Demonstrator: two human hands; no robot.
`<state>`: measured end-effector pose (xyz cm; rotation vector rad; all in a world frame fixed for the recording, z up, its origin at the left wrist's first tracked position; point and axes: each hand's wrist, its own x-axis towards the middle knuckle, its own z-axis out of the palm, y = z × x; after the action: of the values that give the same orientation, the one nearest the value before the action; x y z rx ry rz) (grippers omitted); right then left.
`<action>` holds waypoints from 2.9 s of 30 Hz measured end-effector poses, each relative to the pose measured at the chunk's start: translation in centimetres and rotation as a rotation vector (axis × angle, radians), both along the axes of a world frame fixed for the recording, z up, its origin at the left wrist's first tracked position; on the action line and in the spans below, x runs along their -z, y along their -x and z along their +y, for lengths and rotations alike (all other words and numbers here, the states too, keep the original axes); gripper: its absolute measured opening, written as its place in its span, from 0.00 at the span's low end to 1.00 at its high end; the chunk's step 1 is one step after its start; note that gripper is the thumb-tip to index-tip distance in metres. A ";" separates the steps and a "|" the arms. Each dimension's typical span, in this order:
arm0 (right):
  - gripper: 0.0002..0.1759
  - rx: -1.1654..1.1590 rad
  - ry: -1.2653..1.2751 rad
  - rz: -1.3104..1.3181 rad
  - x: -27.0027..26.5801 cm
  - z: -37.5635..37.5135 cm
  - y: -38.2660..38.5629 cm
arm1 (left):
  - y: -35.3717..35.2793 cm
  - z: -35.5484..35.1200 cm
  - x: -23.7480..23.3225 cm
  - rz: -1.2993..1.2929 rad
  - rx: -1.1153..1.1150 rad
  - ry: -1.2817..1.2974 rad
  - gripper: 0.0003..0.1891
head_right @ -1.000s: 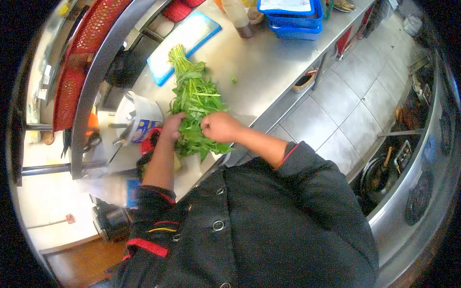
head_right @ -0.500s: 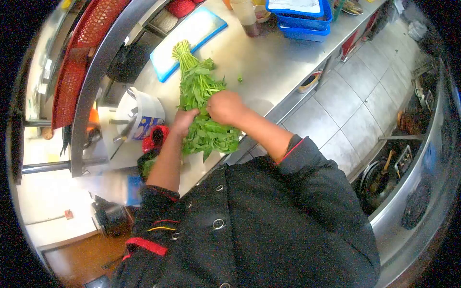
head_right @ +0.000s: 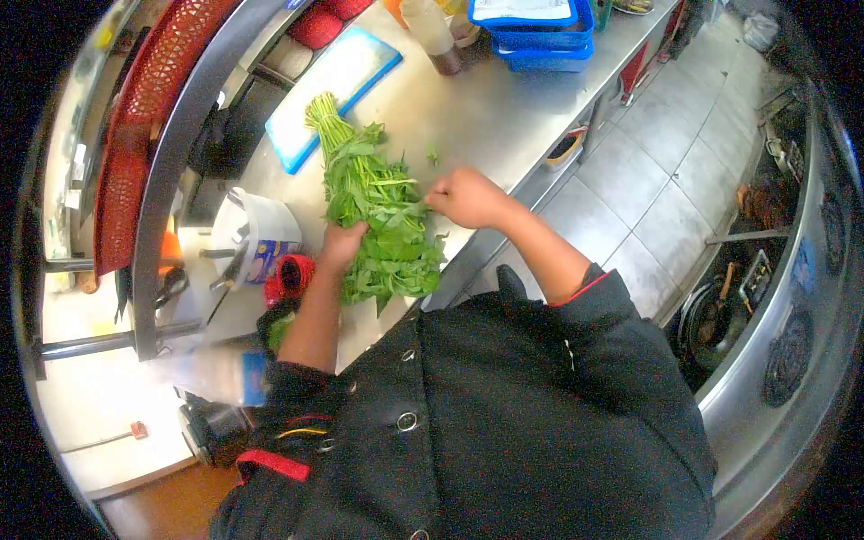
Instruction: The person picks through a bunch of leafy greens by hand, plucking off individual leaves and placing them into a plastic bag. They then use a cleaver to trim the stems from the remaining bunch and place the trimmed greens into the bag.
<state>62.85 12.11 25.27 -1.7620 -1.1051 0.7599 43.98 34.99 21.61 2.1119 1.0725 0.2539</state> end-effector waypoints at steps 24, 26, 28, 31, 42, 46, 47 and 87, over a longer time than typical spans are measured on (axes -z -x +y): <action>0.07 0.252 0.041 -0.722 10.4 8.0 -0.9 | -4.3 9.5 -4.6 0.238 -0.177 -0.137 0.56; 0.07 0.276 -0.044 -0.723 10.4 8.2 -1.0 | -6.0 9.5 -3.8 0.147 -0.156 0.240 0.57; 0.07 0.294 0.018 -0.728 10.8 8.3 -1.1 | -8.2 9.8 -2.0 0.059 -0.119 0.622 0.58; 0.07 0.262 0.111 -0.631 10.6 8.3 -0.8 | -10.9 10.8 3.7 0.164 -0.104 0.328 0.54; 0.09 0.303 0.060 -0.592 11.7 8.3 -1.1 | -8.4 10.1 -4.1 0.123 -0.028 0.308 0.21; 0.11 0.284 0.077 -0.546 10.3 7.9 -1.2 | -4.1 8.8 -9.2 0.133 -0.063 0.430 0.19; 0.11 0.277 0.075 -0.546 10.2 7.8 -1.0 | -2.4 8.1 -10.1 0.088 -0.052 0.469 0.19; 0.11 -0.390 0.559 0.733 12.7 6.0 47.4 | 68.1 -25.1 -18.5 -0.873 -0.965 -0.222 0.38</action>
<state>15.47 18.13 12.56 -1.4662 -0.7573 1.9173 -24.12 9.91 40.06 1.2042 1.4068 1.6227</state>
